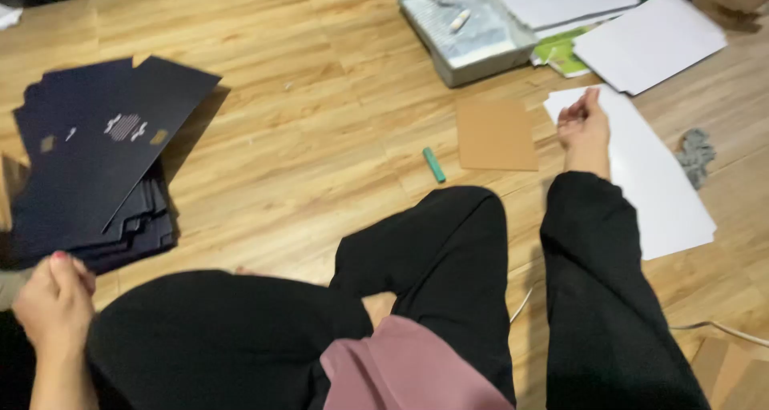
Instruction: The person sits on the floor and assembles paper covers by placing brown cardstock pieces onto white sheets. They use a green plastic scraper to smooth the surfaces and ensure adhesion. The person handles multiple sheets and cardstock pieces, stacking the finished covers aside.
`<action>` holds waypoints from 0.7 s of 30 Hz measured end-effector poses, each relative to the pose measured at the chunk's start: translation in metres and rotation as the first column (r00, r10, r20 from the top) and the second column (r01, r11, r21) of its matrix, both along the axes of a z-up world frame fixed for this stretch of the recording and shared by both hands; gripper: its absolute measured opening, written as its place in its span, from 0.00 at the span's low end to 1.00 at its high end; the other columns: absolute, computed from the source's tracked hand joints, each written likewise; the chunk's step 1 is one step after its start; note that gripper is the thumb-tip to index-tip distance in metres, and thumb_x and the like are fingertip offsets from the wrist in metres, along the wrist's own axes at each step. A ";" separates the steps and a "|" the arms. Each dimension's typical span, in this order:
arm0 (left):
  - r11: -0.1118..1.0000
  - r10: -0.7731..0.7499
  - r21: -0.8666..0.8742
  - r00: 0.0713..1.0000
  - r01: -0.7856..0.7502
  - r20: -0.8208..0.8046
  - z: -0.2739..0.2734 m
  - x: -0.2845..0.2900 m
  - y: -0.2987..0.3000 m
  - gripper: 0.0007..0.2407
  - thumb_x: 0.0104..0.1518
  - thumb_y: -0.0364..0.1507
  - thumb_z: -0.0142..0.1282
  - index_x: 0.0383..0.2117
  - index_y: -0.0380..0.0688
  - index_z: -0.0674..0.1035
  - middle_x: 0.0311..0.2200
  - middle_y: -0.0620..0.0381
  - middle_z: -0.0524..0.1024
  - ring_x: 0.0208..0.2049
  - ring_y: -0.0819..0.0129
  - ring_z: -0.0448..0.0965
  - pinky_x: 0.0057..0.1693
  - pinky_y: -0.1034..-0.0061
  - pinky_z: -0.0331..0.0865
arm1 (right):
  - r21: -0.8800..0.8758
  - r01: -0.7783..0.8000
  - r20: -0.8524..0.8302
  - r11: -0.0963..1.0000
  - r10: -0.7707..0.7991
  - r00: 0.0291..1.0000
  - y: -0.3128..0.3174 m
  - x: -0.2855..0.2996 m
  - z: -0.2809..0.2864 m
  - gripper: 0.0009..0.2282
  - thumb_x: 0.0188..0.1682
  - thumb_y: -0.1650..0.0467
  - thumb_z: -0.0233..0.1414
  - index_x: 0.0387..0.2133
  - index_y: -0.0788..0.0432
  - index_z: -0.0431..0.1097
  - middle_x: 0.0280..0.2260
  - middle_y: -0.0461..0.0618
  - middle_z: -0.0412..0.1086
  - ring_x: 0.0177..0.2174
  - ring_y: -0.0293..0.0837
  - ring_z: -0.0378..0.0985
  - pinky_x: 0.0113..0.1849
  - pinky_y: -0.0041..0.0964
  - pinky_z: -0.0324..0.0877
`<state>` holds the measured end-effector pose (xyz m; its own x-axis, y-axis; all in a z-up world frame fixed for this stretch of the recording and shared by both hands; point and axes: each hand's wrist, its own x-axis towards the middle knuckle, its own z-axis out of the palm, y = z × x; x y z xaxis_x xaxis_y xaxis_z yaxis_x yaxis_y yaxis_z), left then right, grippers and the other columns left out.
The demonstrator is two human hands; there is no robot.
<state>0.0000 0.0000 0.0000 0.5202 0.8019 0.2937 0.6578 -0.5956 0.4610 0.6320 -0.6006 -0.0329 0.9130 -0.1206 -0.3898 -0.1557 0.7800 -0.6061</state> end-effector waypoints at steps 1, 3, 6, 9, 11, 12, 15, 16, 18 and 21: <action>1.000 -0.015 0.001 1.000 0.015 0.007 -0.007 0.000 0.004 0.19 0.76 0.34 0.32 0.23 0.49 0.71 0.23 0.55 0.72 0.31 0.55 0.72 0.42 0.65 0.59 | 0.001 0.015 0.007 1.000 -0.015 1.000 0.005 -0.016 0.013 0.04 0.38 0.66 0.60 0.19 0.47 0.72 0.16 0.31 0.66 0.15 0.28 0.65 0.23 0.23 0.61; 0.997 -0.002 -0.079 1.000 0.004 0.014 -0.019 0.001 0.016 0.18 0.76 0.35 0.34 0.27 0.51 0.75 0.22 0.61 0.72 0.29 0.63 0.72 0.40 0.69 0.60 | -0.058 0.156 -0.031 0.986 -0.158 0.987 0.022 -0.046 0.040 0.09 0.39 0.66 0.56 0.31 0.56 0.72 0.19 0.40 0.65 0.16 0.32 0.61 0.25 0.26 0.65; 0.915 0.023 -0.400 0.981 0.058 0.195 0.007 0.020 -0.006 0.14 0.72 0.33 0.38 0.30 0.44 0.75 0.22 0.50 0.73 0.28 0.70 0.73 0.38 0.80 0.63 | -0.034 0.190 -0.070 0.981 -0.192 0.979 0.021 -0.062 0.057 0.07 0.42 0.66 0.53 0.30 0.54 0.71 0.17 0.40 0.63 0.17 0.33 0.60 0.26 0.24 0.67; 0.924 -0.027 -0.372 0.986 0.087 0.162 0.013 0.031 -0.001 0.15 0.73 0.33 0.38 0.30 0.43 0.76 0.23 0.50 0.73 0.27 0.68 0.72 0.38 0.79 0.62 | 0.080 0.180 -0.019 0.980 -0.179 0.984 0.007 -0.038 0.046 0.12 0.47 0.65 0.45 0.39 0.57 0.69 0.11 0.38 0.47 0.12 0.32 0.51 0.20 0.19 0.56; 0.916 -0.051 -0.382 0.979 0.126 0.199 0.020 0.042 0.000 0.15 0.73 0.32 0.37 0.31 0.41 0.76 0.24 0.50 0.73 0.27 0.68 0.72 0.37 0.77 0.64 | 0.103 0.202 -0.043 0.974 -0.198 0.979 0.006 -0.037 0.053 0.08 0.48 0.69 0.44 0.34 0.57 0.69 0.10 0.38 0.46 0.11 0.32 0.49 0.19 0.21 0.55; 0.907 -0.072 -0.390 0.969 0.162 0.235 0.022 0.047 0.001 0.15 0.74 0.30 0.37 0.31 0.38 0.75 0.24 0.50 0.72 0.27 0.67 0.72 0.37 0.75 0.66 | 0.126 0.221 -0.069 0.967 -0.214 0.974 0.008 -0.036 0.056 0.06 0.49 0.72 0.43 0.30 0.56 0.70 0.08 0.38 0.45 0.10 0.33 0.46 0.18 0.23 0.54; 0.926 -0.072 -0.357 0.985 0.124 0.156 0.026 0.060 0.007 0.08 0.66 0.30 0.45 0.34 0.45 0.78 0.26 0.53 0.74 0.28 0.70 0.72 0.33 0.76 0.63 | 0.275 0.010 0.076 0.961 -0.033 0.997 -0.027 0.048 -0.018 0.14 0.49 0.66 0.45 0.12 0.49 0.60 0.07 0.35 0.45 0.08 0.29 0.48 0.16 0.23 0.49; 0.928 -0.034 -0.362 0.988 0.086 0.147 0.026 0.069 0.009 0.08 0.66 0.30 0.45 0.34 0.45 0.78 0.26 0.53 0.74 0.28 0.70 0.72 0.33 0.76 0.63 | 0.271 -0.024 0.068 0.962 0.006 0.998 -0.024 0.051 -0.019 0.14 0.49 0.66 0.45 0.12 0.49 0.60 0.07 0.35 0.45 0.08 0.29 0.48 0.16 0.23 0.49; 0.936 -0.151 -0.289 0.970 0.202 0.189 0.026 0.073 0.021 0.05 0.58 0.30 0.53 0.31 0.44 0.79 0.30 0.59 0.76 0.33 0.76 0.70 0.41 0.81 0.60 | 0.073 -0.019 0.062 0.997 0.014 0.998 0.002 0.062 -0.028 0.17 0.48 0.65 0.49 0.10 0.50 0.56 0.06 0.36 0.41 0.09 0.32 0.46 0.18 0.27 0.52; 0.970 -0.090 -0.207 0.982 0.125 0.169 0.027 0.083 0.046 0.04 0.49 0.33 0.61 0.23 0.51 0.79 0.23 0.66 0.76 0.25 0.81 0.70 0.34 0.84 0.58 | -0.261 -0.021 0.011 0.965 0.025 1.000 0.091 0.031 0.001 0.04 0.45 0.69 0.51 0.22 0.50 0.69 0.10 0.37 0.57 0.13 0.35 0.57 0.19 0.29 0.51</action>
<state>0.0827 0.0456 0.0266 0.5680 0.7971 0.2052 0.5044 -0.5341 0.6785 0.6632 -0.5097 -0.0321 0.9217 -0.1956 -0.3350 -0.1620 0.5905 -0.7906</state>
